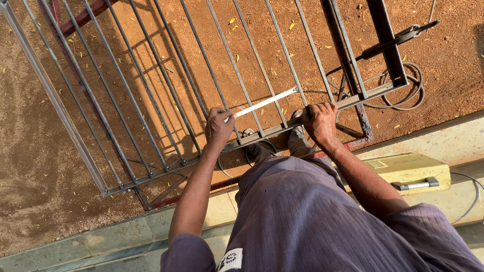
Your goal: The person places metal rods onto a rectangular frame, aligns them using a tape measure, and welds the rods to the frame using a welding torch.
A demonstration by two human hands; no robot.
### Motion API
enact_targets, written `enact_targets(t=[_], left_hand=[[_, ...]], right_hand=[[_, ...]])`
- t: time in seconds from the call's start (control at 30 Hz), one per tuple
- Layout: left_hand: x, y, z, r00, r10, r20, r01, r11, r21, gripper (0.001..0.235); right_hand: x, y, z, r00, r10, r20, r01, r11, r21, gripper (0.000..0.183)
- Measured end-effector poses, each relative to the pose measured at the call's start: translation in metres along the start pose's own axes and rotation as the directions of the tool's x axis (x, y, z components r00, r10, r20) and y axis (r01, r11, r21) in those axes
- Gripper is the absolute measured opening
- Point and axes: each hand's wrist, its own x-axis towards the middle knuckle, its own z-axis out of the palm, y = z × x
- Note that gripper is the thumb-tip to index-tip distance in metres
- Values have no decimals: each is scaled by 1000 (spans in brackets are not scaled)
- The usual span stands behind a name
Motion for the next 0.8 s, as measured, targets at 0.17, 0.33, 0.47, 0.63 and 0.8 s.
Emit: enact_targets(t=[0.17,0.33,0.47,0.63,0.8], left_hand=[[1,-1,0,1000,8,2,-8,1000,4,24],[3,-6,4,1000,11,3,-11,1000,3,25],[5,-12,7,1000,25,-7,-25,1000,9,24],[5,-9,4,1000,29,-8,-29,1000,10,23],[-3,1,-19,992,102,-76,-105,994,-37,20]], right_hand=[[1,1,1,1000,-2,10,2,1000,-6,20],[0,1,0,1000,-15,9,15,1000,-7,19],[-1,1,0,1000,-15,-12,15,1000,-12,19],[-2,-2,-3,998,-24,-59,24,1000,10,29],[-5,-2,-18,992,-16,-122,20,999,33,38]])
